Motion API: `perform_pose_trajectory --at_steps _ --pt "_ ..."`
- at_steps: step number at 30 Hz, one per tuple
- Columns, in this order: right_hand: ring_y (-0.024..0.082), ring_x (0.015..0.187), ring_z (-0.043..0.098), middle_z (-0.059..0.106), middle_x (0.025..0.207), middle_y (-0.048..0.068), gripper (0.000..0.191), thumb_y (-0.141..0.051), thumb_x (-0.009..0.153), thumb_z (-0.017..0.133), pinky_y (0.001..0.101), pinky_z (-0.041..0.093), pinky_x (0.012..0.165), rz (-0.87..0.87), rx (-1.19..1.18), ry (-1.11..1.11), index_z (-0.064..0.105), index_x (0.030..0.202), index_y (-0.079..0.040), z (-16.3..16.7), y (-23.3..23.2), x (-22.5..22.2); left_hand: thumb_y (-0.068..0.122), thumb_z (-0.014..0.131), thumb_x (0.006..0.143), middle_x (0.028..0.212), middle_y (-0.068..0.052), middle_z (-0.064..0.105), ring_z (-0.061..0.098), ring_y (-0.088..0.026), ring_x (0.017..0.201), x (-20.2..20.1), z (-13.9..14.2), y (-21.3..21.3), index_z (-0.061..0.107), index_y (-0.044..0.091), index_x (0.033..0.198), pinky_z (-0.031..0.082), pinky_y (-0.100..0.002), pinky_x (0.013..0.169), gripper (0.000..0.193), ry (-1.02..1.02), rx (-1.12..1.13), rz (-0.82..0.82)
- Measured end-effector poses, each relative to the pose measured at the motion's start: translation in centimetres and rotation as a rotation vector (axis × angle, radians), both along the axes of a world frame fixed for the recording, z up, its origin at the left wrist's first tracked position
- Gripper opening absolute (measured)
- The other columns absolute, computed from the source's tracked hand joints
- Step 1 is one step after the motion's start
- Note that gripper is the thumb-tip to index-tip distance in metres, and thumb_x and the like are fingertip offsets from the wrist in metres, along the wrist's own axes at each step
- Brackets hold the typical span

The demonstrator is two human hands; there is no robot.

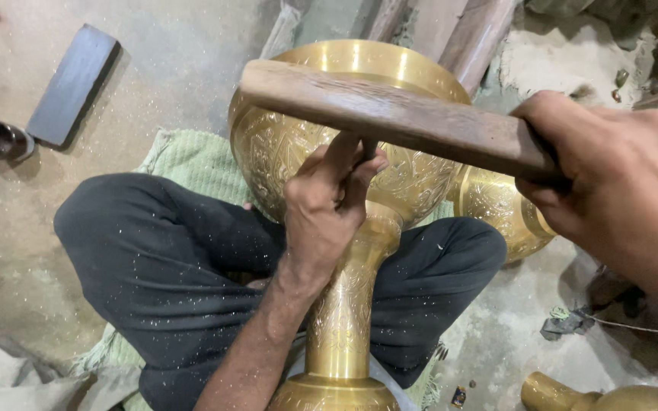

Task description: The person sits cross-legged on the floor and uses a chisel and hammer to engrave decorative patterns onto a large brass vessel. They repeatedly strike the chisel with the hammer to create fine lines and motifs on the curved surface.

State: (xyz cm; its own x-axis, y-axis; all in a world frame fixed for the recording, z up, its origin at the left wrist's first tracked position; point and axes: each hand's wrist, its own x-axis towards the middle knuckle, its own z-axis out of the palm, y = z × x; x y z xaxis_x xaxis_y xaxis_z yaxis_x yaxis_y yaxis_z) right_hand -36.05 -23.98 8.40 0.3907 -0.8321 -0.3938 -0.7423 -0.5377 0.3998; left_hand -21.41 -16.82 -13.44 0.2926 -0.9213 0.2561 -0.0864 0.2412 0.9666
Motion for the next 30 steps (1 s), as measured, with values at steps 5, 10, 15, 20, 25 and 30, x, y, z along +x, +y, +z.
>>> perform_pose_trajectory --at_steps 5,10,15,20,25,30 --pt "0.02 0.065 0.071 0.068 0.078 0.015 0.04 -0.015 0.087 0.08 0.0334 0.057 0.055 0.017 0.008 -0.477 0.061 0.117 0.003 -0.3 -0.7 -0.6 0.02 0.069 0.108 0.096 -0.005 0.075 0.071 -0.008 0.078 -0.3 -0.4 -0.3 0.057 0.009 0.145 0.063 -0.02 0.056 0.041 -0.029 -0.105 0.056" --pt "0.019 0.062 0.071 0.067 0.07 0.012 0.039 -0.015 0.08 0.084 0.0331 0.057 0.058 -0.033 0.026 -0.187 0.064 0.112 -0.005 -0.1 -1.7 -0.5 0.023 0.068 0.109 0.095 -0.005 0.077 0.069 -0.006 0.072 -0.4 -1.2 -0.3 0.053 0.01 0.15 0.063 -0.021 0.058 0.046 -0.043 -0.084 0.047" --pt "0.019 0.062 0.071 0.067 0.069 0.011 0.033 -0.009 0.077 0.085 0.035 0.056 0.059 0.019 0.017 -0.198 0.065 0.103 -0.005 0.6 -1.5 1.0 0.021 0.071 0.107 0.092 -0.005 0.075 0.072 -0.007 0.072 -0.5 -1.3 -0.4 0.055 0.013 0.147 0.063 -0.019 0.052 0.044 -0.075 -0.012 0.054" --pt "0.021 0.062 0.07 0.068 0.071 0.009 0.027 -0.016 0.085 0.083 0.0364 0.054 0.058 0.058 -0.014 -0.105 0.065 0.103 -0.008 0.5 -0.7 1.5 0.021 0.072 0.107 0.098 -0.003 0.075 0.074 -0.01 0.082 -0.4 -0.7 0.0 0.056 0.011 0.147 0.065 -0.022 0.064 0.044 -0.096 -0.094 0.072" --pt "0.02 0.069 0.071 0.069 0.079 0.011 0.027 -0.011 0.087 0.082 0.0361 0.055 0.064 -0.078 -0.009 -0.395 0.065 0.107 -0.006 0.4 -0.4 1.0 0.017 0.074 0.105 0.106 -0.007 0.077 0.076 -0.014 0.09 -0.3 -0.4 -0.1 0.057 0.008 0.144 0.068 -0.02 0.064 0.044 -0.072 -0.144 0.087" --pt "0.02 0.064 0.072 0.072 0.075 0.009 0.036 -0.017 0.081 0.085 0.0361 0.056 0.06 -0.021 -0.011 -0.084 0.068 0.113 -0.012 0.2 0.0 0.5 0.015 0.074 0.102 0.101 -0.007 0.078 0.075 -0.014 0.084 -0.2 -0.4 -0.1 0.06 0.006 0.141 0.066 -0.024 0.065 0.043 -0.073 -0.099 0.04"
